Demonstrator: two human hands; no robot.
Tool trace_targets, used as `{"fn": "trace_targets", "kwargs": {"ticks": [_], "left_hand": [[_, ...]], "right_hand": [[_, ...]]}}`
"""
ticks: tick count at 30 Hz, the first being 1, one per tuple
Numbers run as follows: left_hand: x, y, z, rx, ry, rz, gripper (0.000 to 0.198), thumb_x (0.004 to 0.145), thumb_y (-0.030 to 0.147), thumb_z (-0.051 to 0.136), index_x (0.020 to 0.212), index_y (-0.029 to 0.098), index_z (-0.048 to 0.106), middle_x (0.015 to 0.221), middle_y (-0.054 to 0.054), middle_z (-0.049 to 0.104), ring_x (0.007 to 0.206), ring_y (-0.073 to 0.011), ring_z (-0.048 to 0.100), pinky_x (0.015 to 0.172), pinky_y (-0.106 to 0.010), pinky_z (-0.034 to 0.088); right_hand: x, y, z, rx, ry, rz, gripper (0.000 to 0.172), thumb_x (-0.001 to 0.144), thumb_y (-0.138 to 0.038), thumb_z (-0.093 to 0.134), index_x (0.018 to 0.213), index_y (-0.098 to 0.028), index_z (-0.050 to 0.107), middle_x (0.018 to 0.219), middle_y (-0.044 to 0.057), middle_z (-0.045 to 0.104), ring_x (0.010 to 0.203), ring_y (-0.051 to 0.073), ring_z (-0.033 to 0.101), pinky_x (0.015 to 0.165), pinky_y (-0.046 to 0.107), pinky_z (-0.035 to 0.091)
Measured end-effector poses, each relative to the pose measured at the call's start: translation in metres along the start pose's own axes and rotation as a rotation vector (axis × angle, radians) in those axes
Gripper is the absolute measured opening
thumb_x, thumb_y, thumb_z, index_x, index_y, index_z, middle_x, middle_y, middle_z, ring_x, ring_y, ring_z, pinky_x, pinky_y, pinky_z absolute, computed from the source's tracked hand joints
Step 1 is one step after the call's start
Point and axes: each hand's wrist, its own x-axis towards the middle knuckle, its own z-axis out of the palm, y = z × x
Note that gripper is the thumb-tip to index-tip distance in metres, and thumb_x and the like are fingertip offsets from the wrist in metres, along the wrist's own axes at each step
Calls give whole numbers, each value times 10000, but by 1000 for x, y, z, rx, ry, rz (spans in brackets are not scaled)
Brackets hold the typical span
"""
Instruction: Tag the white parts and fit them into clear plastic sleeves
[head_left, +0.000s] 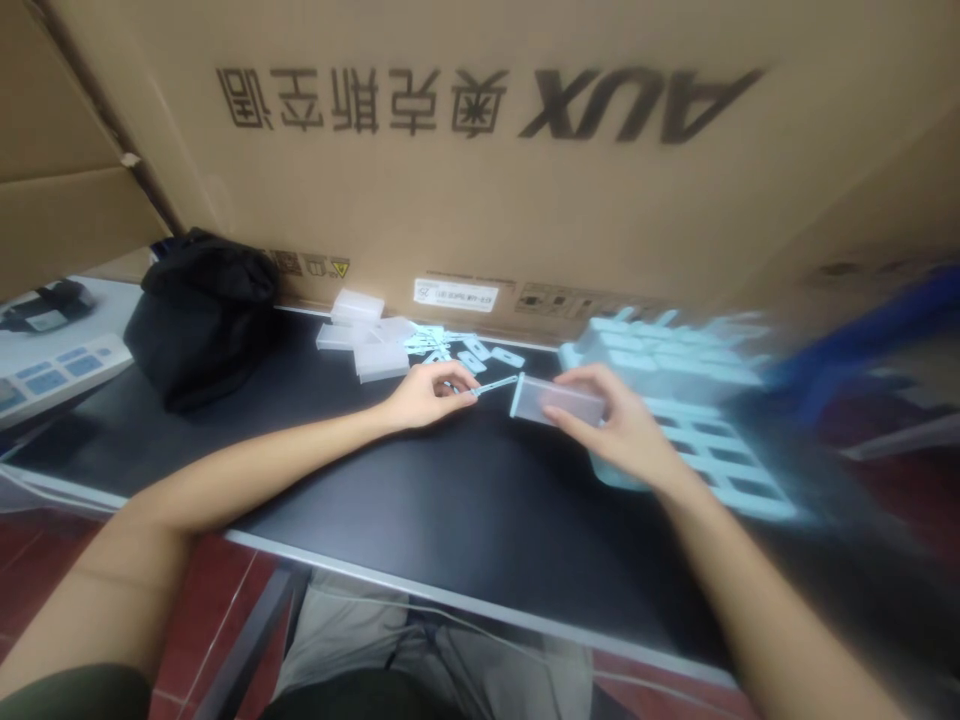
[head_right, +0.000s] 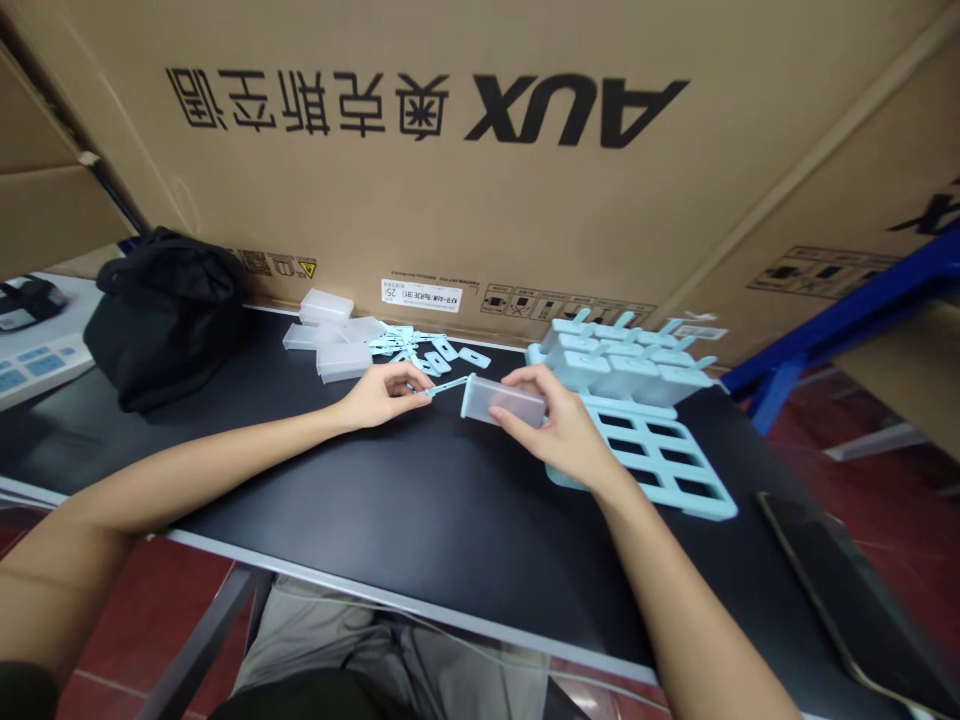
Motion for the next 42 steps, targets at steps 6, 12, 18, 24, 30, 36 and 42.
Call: {"fn": "trace_targets", "kwargs": {"ticks": [6,12,18,24,30,36,42], "left_hand": [[-1,4,-1,103,-43,28,203,866,322,772,984,157,781,936,-74,762,839,-160,699,757,-282,555],[-2,3,-4,144,-25,18,248,883,374,765,1015,165,787,977,-84,772,858,-167,707,779,-288,561],[-1,-1,-7,160,-63,1,278,886,410,768,1035,177,800,1032,-94,787,880,-177,715,810,-307,565],[-2,5,-7,171,-72,-29,321,889,441,769,1069,177,799,1076,-101,789,795,-149,697,751,-289,547],[-1,4,-5,37,-26,-15,330,851,419,818,1025,144,762,1075,-106,763,905,-165,726,848,-315,583],[-4,10,-1,-66,34,-24,349,802,419,861,942,136,710,1006,-88,755,950,-179,740,862,-329,608],[-13,20,11,-130,-3,-4,327,828,393,848,939,141,672,988,-89,760,886,-176,742,794,-318,607]], "right_hand": [[0,2,-8,-36,-19,13,377,880,-566,690,1078,-260,593,994,59,711,795,219,676,695,352,563],[2,0,1,-36,-101,-56,384,892,-556,673,1105,-245,603,1075,84,717,988,264,703,888,435,585],[4,2,-12,-17,-22,-48,393,888,-562,673,1108,-245,602,1108,89,717,1012,269,703,882,426,589],[5,2,-9,33,-156,-41,375,875,-537,687,1099,-243,622,1089,84,744,999,280,722,886,441,593],[6,-1,2,23,-195,-79,337,868,-494,687,1072,-233,623,1094,92,752,957,272,730,847,429,598],[4,-10,18,87,-168,-75,364,869,-462,694,1143,-249,584,1111,91,748,1034,279,731,890,448,604],[3,-15,33,189,-185,-114,377,868,-426,707,1163,-249,554,1097,72,731,1030,248,723,949,451,587]]}}
